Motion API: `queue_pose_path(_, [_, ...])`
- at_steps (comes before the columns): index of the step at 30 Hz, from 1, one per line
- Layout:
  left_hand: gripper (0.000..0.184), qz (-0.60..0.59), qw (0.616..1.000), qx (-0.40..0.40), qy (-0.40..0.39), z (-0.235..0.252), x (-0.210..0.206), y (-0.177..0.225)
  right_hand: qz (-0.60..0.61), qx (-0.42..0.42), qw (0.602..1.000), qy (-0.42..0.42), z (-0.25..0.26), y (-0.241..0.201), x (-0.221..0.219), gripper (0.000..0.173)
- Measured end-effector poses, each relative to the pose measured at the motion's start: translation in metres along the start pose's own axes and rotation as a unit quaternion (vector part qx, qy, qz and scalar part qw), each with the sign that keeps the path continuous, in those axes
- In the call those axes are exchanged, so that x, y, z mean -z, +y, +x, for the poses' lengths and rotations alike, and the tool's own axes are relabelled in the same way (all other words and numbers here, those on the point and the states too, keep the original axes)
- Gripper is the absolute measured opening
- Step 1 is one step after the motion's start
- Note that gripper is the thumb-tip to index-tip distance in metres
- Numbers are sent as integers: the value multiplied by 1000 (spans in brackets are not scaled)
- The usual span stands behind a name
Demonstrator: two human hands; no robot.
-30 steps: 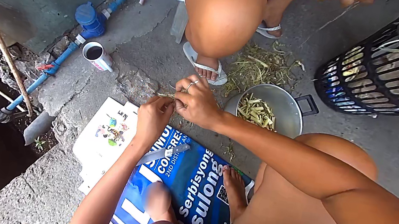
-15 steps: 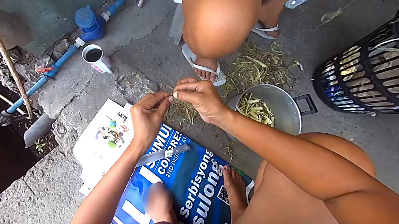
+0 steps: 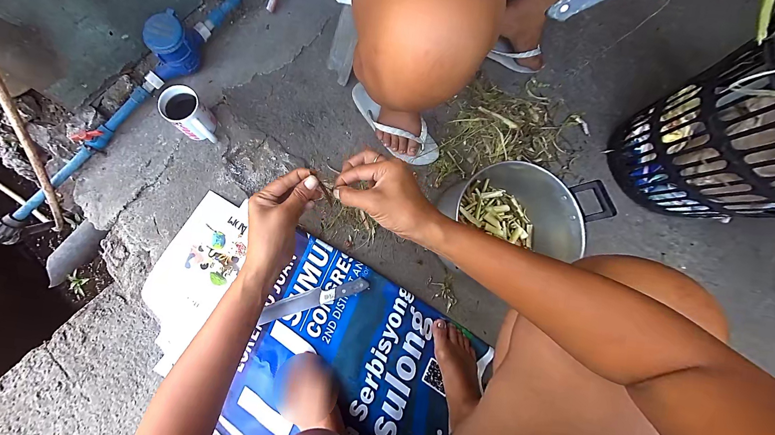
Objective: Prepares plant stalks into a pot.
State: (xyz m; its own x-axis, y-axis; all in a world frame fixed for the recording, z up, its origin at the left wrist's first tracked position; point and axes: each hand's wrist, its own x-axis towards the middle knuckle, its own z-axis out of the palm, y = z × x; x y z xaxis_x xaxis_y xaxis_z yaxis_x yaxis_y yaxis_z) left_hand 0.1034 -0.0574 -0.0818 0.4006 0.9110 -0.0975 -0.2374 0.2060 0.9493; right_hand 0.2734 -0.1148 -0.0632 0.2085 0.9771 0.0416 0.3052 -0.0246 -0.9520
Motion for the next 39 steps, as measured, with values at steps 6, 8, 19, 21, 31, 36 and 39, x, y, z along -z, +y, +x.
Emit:
queue_pose_path(6, [17, -37, 998, -7, 57, 15, 27, 8, -82, -38, 996, -20, 3, 19, 8, 5])
queue_pose_path(8, [17, -39, 997, -6, 66, 19, 39, 9, -123, -78, 989, -32, 8, 27, 15, 8])
queue_pose_path(19, [20, -9, 994, 82, -73, 13, 34, 7, 72, -90, 993, -33, 10, -2, 8, 9])
queue_pose_path(21, [20, -3, 991, 96, -92, 11, 31, 7, 76, -72, 994, -42, 9, -4, 6, 9])
queue_pose_path(31, [17, 27, 987, 114, -110, 5, 24, 5, 163, -185, 965, -84, 7, 2, -2, 8])
queue_pose_path(36, [22, 78, 984, 101, -126, 3, 24, 6, 147, -180, 970, -71, 8, 5, -2, 7])
queue_pose_path(39, [30, 152, 975, 83, -141, 4, 28, 6, 113, -190, 973, -66, 11, 10, 3, 10])
